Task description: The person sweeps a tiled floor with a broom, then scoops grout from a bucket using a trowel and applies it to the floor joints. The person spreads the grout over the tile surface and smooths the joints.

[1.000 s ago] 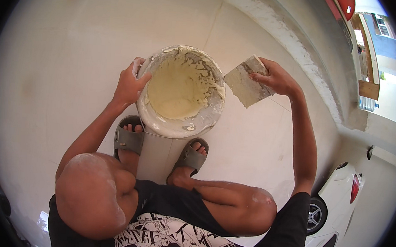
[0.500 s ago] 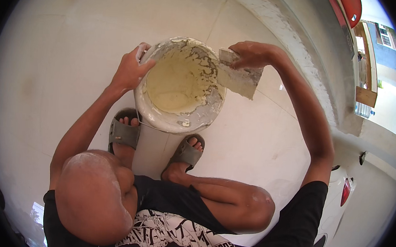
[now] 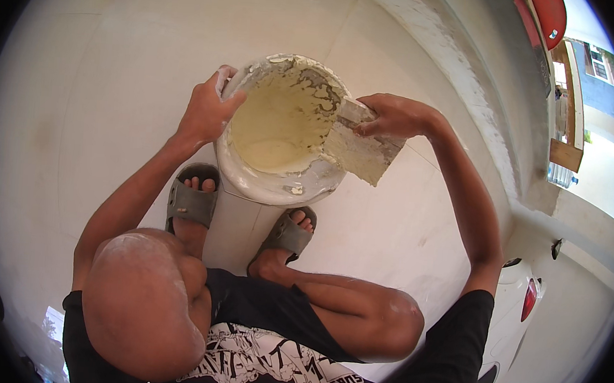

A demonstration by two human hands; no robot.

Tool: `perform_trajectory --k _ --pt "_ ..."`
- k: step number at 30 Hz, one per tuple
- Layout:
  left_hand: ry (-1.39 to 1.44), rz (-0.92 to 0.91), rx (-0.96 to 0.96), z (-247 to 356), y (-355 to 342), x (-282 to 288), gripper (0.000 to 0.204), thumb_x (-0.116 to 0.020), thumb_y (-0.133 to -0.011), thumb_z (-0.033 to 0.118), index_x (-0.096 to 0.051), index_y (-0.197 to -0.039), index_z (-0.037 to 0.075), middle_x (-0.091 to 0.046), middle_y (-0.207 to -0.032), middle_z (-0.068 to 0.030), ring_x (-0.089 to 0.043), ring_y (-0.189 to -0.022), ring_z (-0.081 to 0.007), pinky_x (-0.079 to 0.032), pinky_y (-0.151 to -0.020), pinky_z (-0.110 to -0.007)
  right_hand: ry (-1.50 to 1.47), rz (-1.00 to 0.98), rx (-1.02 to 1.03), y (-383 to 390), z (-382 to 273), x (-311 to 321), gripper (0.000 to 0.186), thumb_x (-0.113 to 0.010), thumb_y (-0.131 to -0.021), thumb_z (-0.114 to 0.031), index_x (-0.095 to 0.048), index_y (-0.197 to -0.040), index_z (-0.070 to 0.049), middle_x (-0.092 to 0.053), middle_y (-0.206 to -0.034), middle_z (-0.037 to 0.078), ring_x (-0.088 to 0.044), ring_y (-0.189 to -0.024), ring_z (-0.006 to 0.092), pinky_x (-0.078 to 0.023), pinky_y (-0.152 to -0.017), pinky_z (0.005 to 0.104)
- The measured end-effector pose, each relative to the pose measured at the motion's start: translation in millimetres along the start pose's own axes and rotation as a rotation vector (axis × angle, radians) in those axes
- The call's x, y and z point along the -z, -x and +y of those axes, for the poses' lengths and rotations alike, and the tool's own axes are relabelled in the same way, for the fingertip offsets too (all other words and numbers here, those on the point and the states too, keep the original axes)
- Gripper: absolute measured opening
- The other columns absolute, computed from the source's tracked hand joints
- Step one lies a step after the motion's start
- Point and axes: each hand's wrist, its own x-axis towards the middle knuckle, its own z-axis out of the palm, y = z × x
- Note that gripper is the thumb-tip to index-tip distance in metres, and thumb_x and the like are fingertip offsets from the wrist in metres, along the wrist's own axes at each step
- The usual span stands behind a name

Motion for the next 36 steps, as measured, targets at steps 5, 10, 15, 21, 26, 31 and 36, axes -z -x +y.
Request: perform_trajectory --k 5,10,15,21,26,31,36 --pt "0.048 0.044 -0.010 -5.6 4.2 -3.4 0.032 -0.059 -0.083 0.019 -0.054 -0.106 -0.003 -0.065 -0.080 -0.0192 -0.063 -0.072 -0.0204 -0.049 -0.071 -0.033 -0.252 0.352 0.079 15.7 -51.8 -1.0 0.035 -0.061 -0.088 -0.025 -0.054 -0.112 -0.001 -0.066 -0.095 0.019 -0.063 -0.092 0.0314 -0.049 -0.078 0.0412" --pt "0.073 0.044 -0.042 -3.7 0.2 -6.4 0.032 -0.060 -0.082 0.018 -0.054 -0.105 -0.004 -0.066 -0.082 -0.0190 -0.063 -0.073 -0.0216 -0.049 -0.072 -0.034 0.011 0.725 0.184 -15.9 -61.5 -83.6 0.022 -0.057 -0.091 -0.019 -0.046 -0.100 -0.002 -0.063 -0.079 0.019 -0.062 -0.082 0.0361 -0.048 -0.069 0.0471" --pt "0.033 0.061 -0.077 -10.8 4.3 -9.7 0.032 -0.059 -0.082 0.017 -0.054 -0.105 -0.004 -0.065 -0.083 -0.0210 -0.065 -0.075 -0.0246 -0.050 -0.074 -0.034 0.007 0.685 0.167 -37.6 -50.5 -127.6 0.018 -0.056 -0.091 -0.016 -0.045 -0.099 -0.005 -0.062 -0.074 0.016 -0.061 -0.079 0.0351 -0.047 -0.067 0.0492" --pt "0.045 0.092 -0.119 -6.4 3.5 -5.4 0.031 -0.060 -0.082 0.018 -0.054 -0.104 -0.004 -0.065 -0.081 -0.0211 -0.064 -0.070 -0.0250 -0.050 -0.070 -0.035 0.043 0.700 0.071 -62.5 -57.7 -112.1 0.017 -0.056 -0.089 -0.015 -0.047 -0.099 -0.004 -0.064 -0.078 0.017 -0.062 -0.084 0.0340 -0.047 -0.069 0.0478" --pt "0.048 0.061 -0.099 0.0 0.3 -5.6 0.032 -0.060 -0.082 0.018 -0.055 -0.104 -0.005 -0.065 -0.079 -0.0203 -0.064 -0.067 -0.0232 -0.050 -0.067 -0.034 0.334 0.751 0.084 -109.6 -65.0 -172.0 0.023 -0.056 -0.082 -0.011 -0.050 -0.103 -0.003 -0.066 -0.084 0.018 -0.063 -0.091 0.0311 -0.049 -0.074 0.0427" --pt "0.021 0.072 -0.103 -3.4 2.4 -1.7 0.033 -0.060 -0.082 0.018 -0.055 -0.105 -0.005 -0.065 -0.081 -0.0216 -0.066 -0.070 -0.0269 -0.050 -0.069 -0.036 0.117 0.201 0.029 -74.9 -95.8 -133.0 0.030 -0.055 -0.080 -0.008 -0.051 -0.109 -0.002 -0.067 -0.090 0.018 -0.064 -0.093 0.0330 -0.049 -0.077 0.0457" --pt "0.037 0.017 -0.074 0.5 -0.9 -0.4 0.034 -0.061 -0.082 0.020 -0.055 -0.106 -0.005 -0.066 -0.084 -0.0226 -0.066 -0.076 -0.0300 -0.050 -0.073 -0.037 0.211 0.680 0.057 -93.3 -77.6 -143.9 0.032 -0.054 -0.080 -0.007 -0.052 -0.111 -0.003 -0.066 -0.088 0.019 -0.064 -0.089 0.0351 -0.050 -0.074 0.0477"
